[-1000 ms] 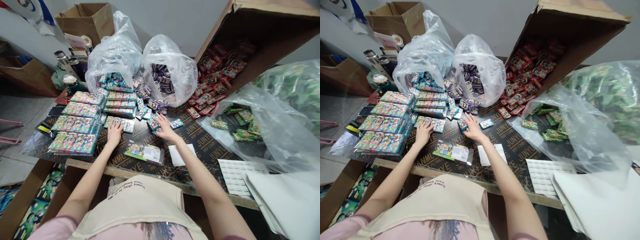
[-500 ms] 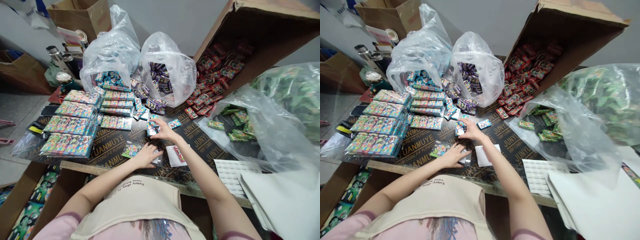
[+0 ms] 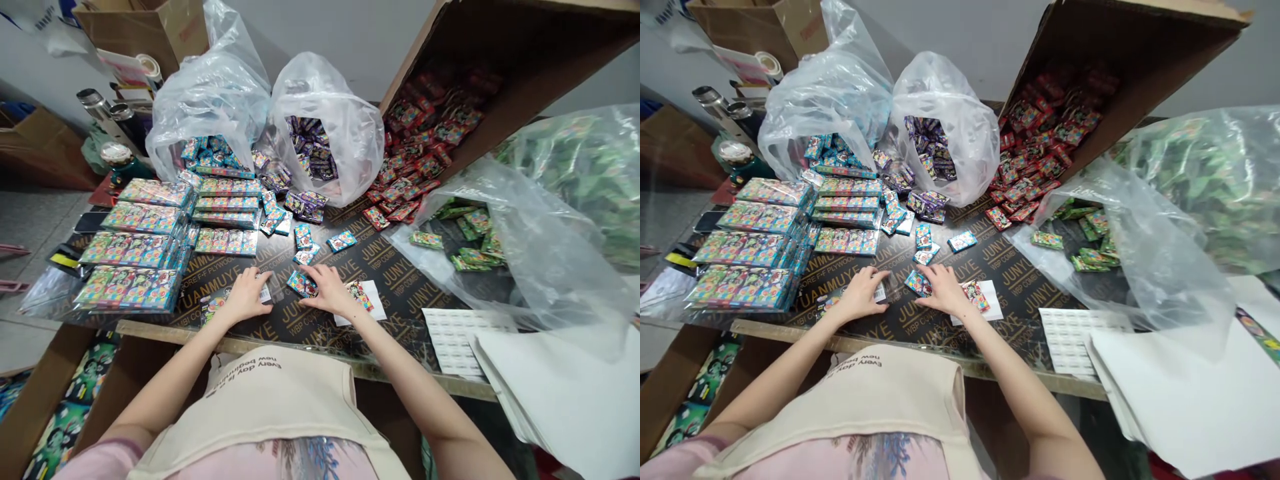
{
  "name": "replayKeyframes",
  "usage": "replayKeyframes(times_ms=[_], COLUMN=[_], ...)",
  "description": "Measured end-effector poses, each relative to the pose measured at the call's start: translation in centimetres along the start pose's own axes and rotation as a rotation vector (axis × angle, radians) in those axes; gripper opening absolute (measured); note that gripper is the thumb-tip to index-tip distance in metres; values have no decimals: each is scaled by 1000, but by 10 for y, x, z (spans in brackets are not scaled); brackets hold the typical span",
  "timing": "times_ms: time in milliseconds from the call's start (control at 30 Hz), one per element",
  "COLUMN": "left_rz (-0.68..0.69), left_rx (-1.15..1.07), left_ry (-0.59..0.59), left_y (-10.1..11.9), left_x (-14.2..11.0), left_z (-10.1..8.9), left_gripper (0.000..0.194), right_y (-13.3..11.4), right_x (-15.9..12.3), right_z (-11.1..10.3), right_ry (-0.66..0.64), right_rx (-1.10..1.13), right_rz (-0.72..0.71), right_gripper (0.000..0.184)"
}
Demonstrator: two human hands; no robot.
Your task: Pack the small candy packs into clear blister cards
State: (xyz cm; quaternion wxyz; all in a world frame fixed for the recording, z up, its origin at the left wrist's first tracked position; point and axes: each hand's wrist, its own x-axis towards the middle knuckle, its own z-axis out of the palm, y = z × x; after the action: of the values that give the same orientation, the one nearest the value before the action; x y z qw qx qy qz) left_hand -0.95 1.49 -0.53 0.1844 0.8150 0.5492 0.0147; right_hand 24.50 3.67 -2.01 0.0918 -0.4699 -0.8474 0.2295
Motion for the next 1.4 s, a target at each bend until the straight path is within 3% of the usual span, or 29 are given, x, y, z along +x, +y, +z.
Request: replayKeyframes(times_ms=[67, 200, 300, 433, 567, 733, 833, 967, 1167, 1300, 1400], left_rz=[-30, -2, -12, -2, 23, 90, 181, 203, 239, 227, 253], left_rx=[0, 27, 3, -99, -146, -195, -263, -333, -380, -382, -397], left_ry=[7, -48, -9, 90, 114, 97, 99, 120, 86, 123, 86], left_y=[-4, -10, -12, -12, -9, -2, 4, 8, 6, 6, 7], left_x=[0, 0, -1, -4, -4, -3, -1, 3, 3, 3, 4], left_z=[-1, -2, -1, 0, 1, 3, 3, 0, -3, -4, -2], left_gripper=[81, 88, 92, 97, 102, 115, 121, 124, 122, 123, 124], right_y=[-5, -10, -12, -15, -16, -24, -36, -46, -38, -39, -41], right_x=[-2, -8, -17, -29, -31, -20, -15, -10, -4, -4, -4], right_z=[7, 11, 13, 27, 37, 21, 10, 2, -7, -10, -13], right_ry=[-59, -128, 15, 170, 247, 413, 304, 171, 111, 129, 84], right_rx=[-10, 10, 13, 26, 131, 169, 49, 40, 179, 147, 137], right_rz=[-89, -250, -100, 77, -40, -108, -144, -191, -275, -213, -228], right_gripper=[62, 66, 64, 91, 81, 75, 71, 68, 67, 67, 70])
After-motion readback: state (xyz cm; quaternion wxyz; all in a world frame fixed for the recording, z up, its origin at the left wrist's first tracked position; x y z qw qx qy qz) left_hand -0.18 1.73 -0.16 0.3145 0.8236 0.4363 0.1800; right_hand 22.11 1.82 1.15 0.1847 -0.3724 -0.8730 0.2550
